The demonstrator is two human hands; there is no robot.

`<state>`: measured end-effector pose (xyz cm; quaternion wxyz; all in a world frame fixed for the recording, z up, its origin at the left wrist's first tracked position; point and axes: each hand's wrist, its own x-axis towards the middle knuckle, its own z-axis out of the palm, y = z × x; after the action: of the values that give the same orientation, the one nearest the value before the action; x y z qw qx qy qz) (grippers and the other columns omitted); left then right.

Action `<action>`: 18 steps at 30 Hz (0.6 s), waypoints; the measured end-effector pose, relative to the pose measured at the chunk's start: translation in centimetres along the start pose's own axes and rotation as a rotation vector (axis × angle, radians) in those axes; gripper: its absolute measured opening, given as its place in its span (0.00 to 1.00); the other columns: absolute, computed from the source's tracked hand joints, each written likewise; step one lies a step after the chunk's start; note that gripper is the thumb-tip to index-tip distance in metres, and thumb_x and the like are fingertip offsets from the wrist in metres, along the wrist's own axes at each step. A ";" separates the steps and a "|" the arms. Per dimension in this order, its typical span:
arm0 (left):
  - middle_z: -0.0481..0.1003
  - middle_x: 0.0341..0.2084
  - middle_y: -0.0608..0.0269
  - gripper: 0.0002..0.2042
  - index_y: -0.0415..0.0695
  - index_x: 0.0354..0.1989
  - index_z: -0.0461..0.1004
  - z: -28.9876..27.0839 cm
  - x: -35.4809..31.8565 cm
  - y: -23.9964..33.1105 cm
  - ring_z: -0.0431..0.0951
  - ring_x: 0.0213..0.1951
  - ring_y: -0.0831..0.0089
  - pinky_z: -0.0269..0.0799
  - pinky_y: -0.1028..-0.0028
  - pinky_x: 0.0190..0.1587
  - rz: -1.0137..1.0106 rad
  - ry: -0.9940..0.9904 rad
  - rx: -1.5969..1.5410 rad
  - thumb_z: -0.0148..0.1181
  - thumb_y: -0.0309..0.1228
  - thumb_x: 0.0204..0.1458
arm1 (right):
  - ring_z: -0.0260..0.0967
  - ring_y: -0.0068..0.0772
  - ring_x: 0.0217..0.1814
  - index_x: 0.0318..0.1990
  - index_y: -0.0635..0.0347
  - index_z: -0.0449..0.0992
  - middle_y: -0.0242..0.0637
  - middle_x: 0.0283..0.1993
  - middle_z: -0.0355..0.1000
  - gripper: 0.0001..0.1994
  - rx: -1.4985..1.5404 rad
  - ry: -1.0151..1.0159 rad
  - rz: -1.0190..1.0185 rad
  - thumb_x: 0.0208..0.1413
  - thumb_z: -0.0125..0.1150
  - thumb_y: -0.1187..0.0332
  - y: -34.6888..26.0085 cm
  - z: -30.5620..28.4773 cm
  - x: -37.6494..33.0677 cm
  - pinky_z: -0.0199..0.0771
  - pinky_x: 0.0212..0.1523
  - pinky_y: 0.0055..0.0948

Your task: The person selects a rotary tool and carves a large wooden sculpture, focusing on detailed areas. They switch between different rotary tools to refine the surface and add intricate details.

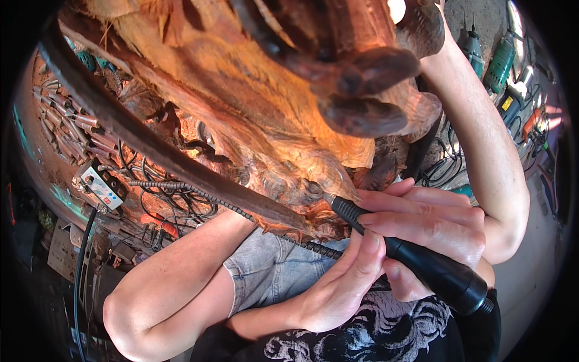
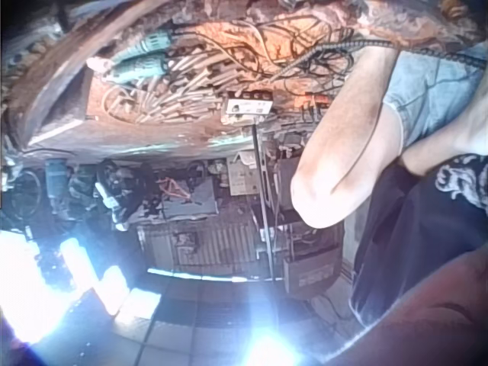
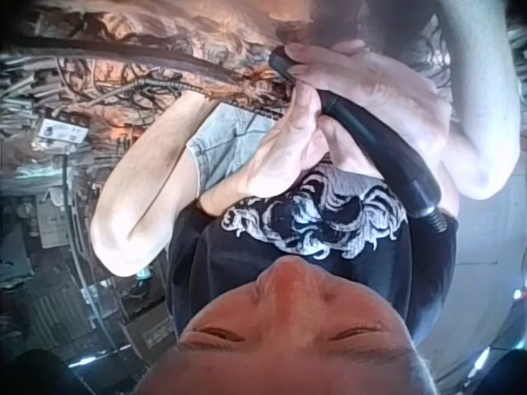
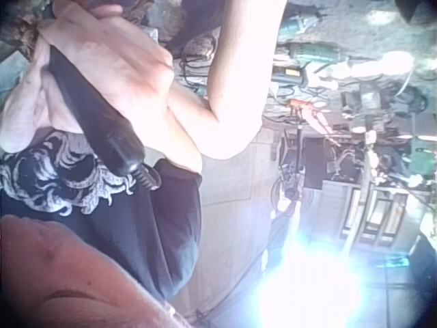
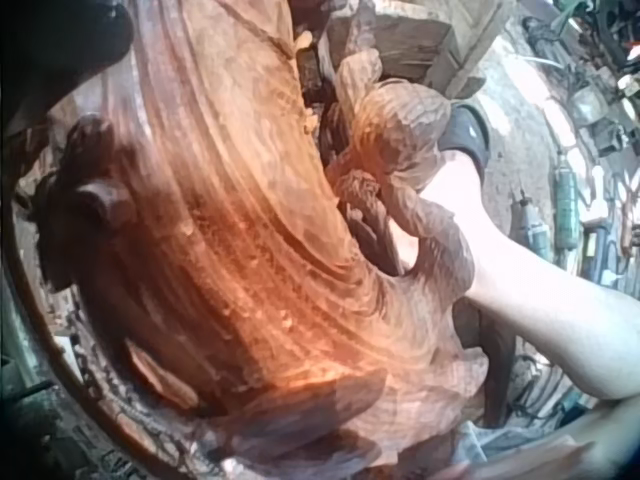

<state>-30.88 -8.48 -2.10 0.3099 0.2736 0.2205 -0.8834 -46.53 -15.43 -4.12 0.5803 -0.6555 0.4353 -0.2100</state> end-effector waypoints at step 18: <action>0.45 0.74 0.56 0.42 0.33 0.77 0.28 -0.6 0.6 -0.3 0.41 0.77 0.68 0.39 0.63 0.78 0.115 -0.073 0.308 0.32 0.57 0.72 | 0.83 0.44 0.34 0.43 0.72 0.80 0.63 0.43 0.81 0.18 -0.016 -0.024 -0.054 0.55 0.65 0.61 0.4 -0.5 -0.4 0.86 0.38 0.35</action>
<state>-31.29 -8.23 -2.84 0.3223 0.2976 0.0552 -0.8969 -47.24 -15.32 -4.25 0.5742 -0.6741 0.4122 -0.2145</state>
